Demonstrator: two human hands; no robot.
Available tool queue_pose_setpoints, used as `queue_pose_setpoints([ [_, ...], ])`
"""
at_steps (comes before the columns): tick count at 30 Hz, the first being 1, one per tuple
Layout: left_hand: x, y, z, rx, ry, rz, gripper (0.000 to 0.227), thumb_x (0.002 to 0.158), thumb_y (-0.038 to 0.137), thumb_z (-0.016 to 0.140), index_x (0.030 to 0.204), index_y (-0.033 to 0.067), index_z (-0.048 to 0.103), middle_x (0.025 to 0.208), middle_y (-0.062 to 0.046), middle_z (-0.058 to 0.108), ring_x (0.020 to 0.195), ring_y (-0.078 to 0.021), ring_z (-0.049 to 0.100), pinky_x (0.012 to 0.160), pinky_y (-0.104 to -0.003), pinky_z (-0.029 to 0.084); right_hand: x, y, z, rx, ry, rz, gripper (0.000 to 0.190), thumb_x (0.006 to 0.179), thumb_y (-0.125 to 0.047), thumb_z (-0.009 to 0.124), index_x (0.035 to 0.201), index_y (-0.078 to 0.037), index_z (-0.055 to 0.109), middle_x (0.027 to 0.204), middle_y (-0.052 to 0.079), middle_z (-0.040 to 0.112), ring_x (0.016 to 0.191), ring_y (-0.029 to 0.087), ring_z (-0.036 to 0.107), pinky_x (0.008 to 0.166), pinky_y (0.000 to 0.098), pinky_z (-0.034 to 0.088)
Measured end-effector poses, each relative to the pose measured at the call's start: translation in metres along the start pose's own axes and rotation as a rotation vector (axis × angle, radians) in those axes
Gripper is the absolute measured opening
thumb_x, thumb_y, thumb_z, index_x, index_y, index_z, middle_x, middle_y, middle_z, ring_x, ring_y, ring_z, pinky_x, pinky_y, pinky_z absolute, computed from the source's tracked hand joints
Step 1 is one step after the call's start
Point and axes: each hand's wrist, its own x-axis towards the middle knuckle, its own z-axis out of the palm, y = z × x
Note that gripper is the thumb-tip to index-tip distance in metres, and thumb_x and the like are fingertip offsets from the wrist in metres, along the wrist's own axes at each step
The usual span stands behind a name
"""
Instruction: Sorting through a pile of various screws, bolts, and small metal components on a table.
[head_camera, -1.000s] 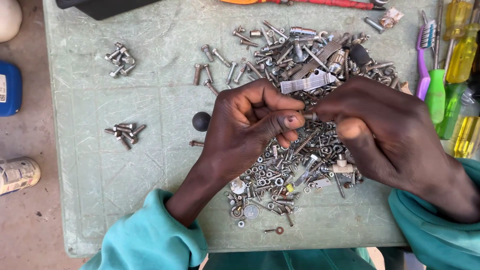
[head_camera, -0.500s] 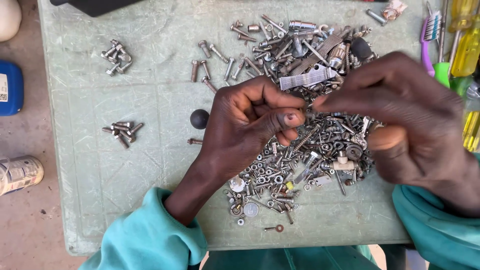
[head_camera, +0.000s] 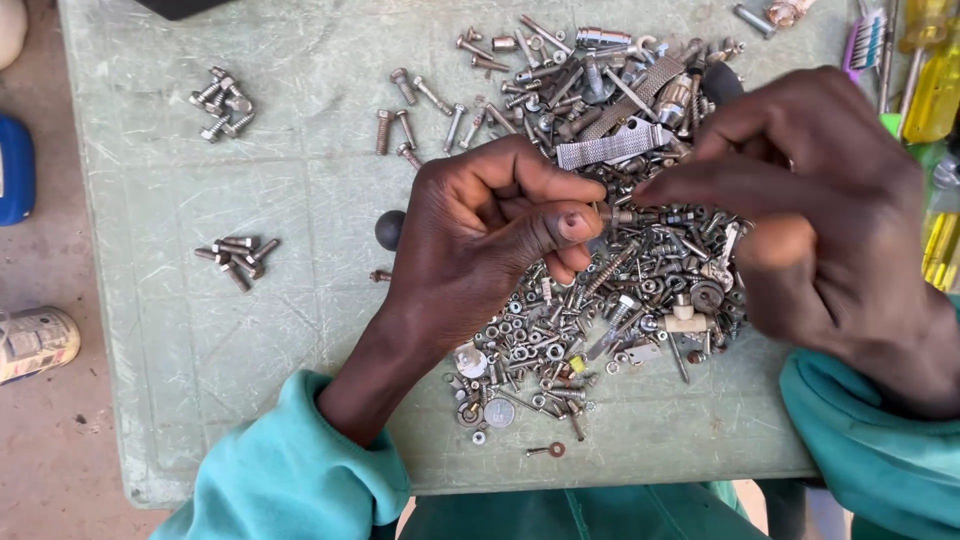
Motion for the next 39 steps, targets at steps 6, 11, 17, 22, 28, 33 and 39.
queue_pose_setpoints([
  [6, 0.000, 0.000, 0.000, 0.039, 0.017, -0.022, 0.020, 0.090, 0.012, 0.075, 0.104, -0.0016, 0.070, 0.084, -0.014, 0.075, 0.069, -0.0165, 0.072, 0.059, -0.027, 0.064, -0.003, 0.003, 0.000, -0.099, -0.144, 0.076, 0.071, 0.107, -0.043, 0.022, 0.112, -0.005, 0.082, 0.098, 0.013, 0.058, 0.096, 0.033, 0.053, 0.085, 0.0493, 0.037],
  [11, 0.001, 0.001, 0.000, 0.034, -0.027, 0.038, 0.017, 0.093, 0.007, 0.073, 0.106, -0.0026, 0.068, 0.088, -0.015, 0.074, 0.070, -0.0181, 0.073, 0.060, -0.027, 0.065, -0.006, 0.002, -0.004, -0.015, -0.028, -0.028, 0.075, 0.101, -0.045, 0.027, 0.117, 0.006, 0.080, 0.098, 0.023, 0.051, 0.094, 0.036, 0.051, 0.082, 0.0488, 0.040],
  [17, -0.001, 0.002, 0.000, 0.053, -0.017, 0.003, 0.019, 0.092, 0.011, 0.074, 0.106, -0.0013, 0.069, 0.087, -0.014, 0.075, 0.071, -0.0175, 0.073, 0.060, -0.027, 0.065, -0.005, -0.001, -0.005, -0.069, -0.132, 0.027, 0.071, 0.105, -0.042, 0.025, 0.115, 0.002, 0.080, 0.099, 0.018, 0.056, 0.097, 0.037, 0.053, 0.086, 0.0518, 0.039],
  [22, -0.001, 0.005, -0.002, 0.074, -0.027, 0.020, 0.017, 0.094, 0.009, 0.073, 0.107, -0.0008, 0.070, 0.089, -0.013, 0.075, 0.072, -0.0163, 0.073, 0.062, -0.025, 0.064, -0.002, -0.007, -0.001, -0.056, -0.109, 0.031, 0.073, 0.103, -0.043, 0.026, 0.118, 0.003, 0.081, 0.099, 0.021, 0.056, 0.095, 0.038, 0.053, 0.086, 0.0507, 0.040],
  [28, -0.001, 0.000, -0.003, 0.066, -0.032, 0.054, 0.018, 0.094, 0.010, 0.073, 0.106, -0.0012, 0.068, 0.088, -0.013, 0.074, 0.071, -0.0166, 0.073, 0.061, -0.027, 0.066, -0.001, -0.014, -0.011, -0.034, -0.138, 0.023, 0.078, 0.098, -0.047, 0.024, 0.126, 0.003, 0.077, 0.100, 0.019, 0.051, 0.100, 0.034, 0.049, 0.087, 0.0479, 0.039],
  [33, 0.004, -0.005, -0.004, 0.060, 0.002, -0.017, 0.021, 0.091, 0.012, 0.074, 0.105, -0.0025, 0.070, 0.086, -0.014, 0.075, 0.069, -0.0174, 0.074, 0.057, -0.025, 0.063, -0.005, 0.001, -0.007, -0.091, -0.122, 0.050, 0.068, 0.108, -0.036, 0.030, 0.118, 0.006, 0.083, 0.096, 0.021, 0.055, 0.095, 0.037, 0.053, 0.091, 0.0545, 0.038],
  [39, 0.002, -0.003, -0.003, 0.074, -0.004, 0.006, 0.020, 0.091, 0.012, 0.074, 0.106, -0.0009, 0.070, 0.084, -0.013, 0.074, 0.069, -0.0156, 0.072, 0.058, -0.025, 0.063, 0.001, -0.010, 0.000, 0.020, -0.119, 0.023, 0.065, 0.104, -0.036, 0.030, 0.121, 0.006, 0.077, 0.098, 0.019, 0.060, 0.095, 0.037, 0.054, 0.085, 0.0479, 0.040],
])
